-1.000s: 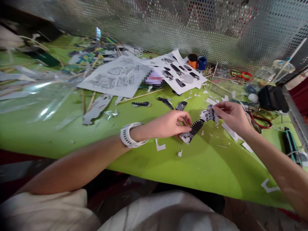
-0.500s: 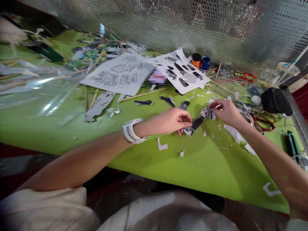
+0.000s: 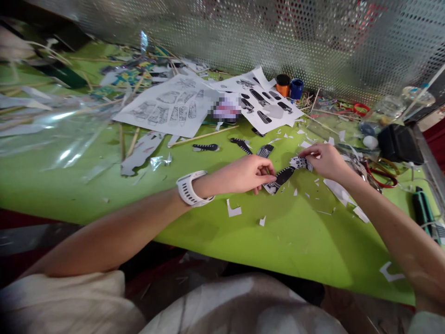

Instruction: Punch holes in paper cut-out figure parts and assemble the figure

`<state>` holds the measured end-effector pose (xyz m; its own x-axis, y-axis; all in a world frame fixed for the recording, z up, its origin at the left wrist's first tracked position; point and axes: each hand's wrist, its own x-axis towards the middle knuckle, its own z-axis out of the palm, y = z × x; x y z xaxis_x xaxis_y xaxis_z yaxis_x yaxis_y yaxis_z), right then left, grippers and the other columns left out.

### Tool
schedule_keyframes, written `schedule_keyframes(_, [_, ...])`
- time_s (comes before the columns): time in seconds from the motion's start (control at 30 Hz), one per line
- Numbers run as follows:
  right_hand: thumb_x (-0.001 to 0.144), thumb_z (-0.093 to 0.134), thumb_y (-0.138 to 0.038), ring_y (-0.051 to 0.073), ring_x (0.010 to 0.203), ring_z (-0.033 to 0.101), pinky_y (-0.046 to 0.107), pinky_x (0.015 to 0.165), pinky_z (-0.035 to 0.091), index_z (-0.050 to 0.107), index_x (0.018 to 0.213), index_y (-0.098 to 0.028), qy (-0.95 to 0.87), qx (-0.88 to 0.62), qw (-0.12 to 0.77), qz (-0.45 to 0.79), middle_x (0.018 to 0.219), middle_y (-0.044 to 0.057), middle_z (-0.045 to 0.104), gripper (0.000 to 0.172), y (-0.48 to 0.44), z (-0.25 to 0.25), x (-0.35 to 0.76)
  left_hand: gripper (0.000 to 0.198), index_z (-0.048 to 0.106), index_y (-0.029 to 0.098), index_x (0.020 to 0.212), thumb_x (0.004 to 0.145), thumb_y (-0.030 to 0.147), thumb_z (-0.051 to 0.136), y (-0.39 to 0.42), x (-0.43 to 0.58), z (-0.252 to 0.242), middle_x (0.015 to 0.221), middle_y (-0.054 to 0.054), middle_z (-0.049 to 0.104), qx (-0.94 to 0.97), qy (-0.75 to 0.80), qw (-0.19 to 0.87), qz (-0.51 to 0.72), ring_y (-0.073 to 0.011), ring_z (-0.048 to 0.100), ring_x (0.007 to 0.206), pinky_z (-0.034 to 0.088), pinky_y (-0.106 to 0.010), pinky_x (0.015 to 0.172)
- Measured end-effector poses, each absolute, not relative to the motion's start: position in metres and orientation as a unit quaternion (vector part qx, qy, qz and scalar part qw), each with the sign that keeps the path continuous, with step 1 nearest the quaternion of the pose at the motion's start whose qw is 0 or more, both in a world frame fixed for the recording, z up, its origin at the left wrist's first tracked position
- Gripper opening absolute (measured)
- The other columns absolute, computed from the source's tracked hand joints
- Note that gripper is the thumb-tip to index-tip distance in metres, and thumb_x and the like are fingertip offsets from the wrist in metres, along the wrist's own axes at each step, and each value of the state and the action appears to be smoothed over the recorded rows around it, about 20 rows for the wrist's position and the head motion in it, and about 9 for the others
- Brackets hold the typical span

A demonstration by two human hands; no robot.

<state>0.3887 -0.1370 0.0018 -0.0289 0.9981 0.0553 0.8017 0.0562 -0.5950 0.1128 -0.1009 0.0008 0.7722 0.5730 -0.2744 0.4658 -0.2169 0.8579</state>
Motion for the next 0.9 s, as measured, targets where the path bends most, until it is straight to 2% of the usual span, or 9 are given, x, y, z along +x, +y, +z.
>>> schedule_keyframes(0.4, [0.083,0.066,-0.019,0.021,0.077,0.073,0.038,0.076,0.063,0.088,0.092,-0.026,-0.688,-0.648,0.249,0.211,0.099,0.006,0.084,0.025,-0.136,-0.005,0.39,0.021,0.069,0.017,0.099,0.095,0.038,0.071,-0.101,0.113,0.0,0.079,-0.007,0.079,0.777,0.325,0.537,0.044,-0.0174,0.073,0.059,0.056,-0.03,0.059])
schedule_keyframes(0.67, [0.085,0.068,-0.021,0.024,0.086,0.075,0.04,0.079,0.062,0.087,0.092,-0.028,-0.683,-0.657,0.252,0.197,0.101,0.006,0.084,0.022,-0.137,-0.008,0.39,0.025,0.074,0.014,0.106,0.094,0.036,0.072,-0.101,0.114,0.001,0.081,-0.008,0.08,0.774,0.32,0.543,0.051,-0.0165,0.073,0.058,0.056,-0.029,0.058])
schedule_keyframes(0.9, [0.084,0.07,-0.023,0.023,0.081,0.075,0.039,0.077,0.063,0.087,0.093,-0.027,-0.685,-0.65,0.259,0.202,0.096,0.005,0.084,0.02,-0.136,-0.008,0.392,0.028,0.078,0.013,0.109,0.094,0.036,0.072,-0.102,0.113,0.002,0.081,-0.009,0.081,0.78,0.321,0.535,0.051,-0.0165,0.073,0.058,0.056,-0.029,0.06])
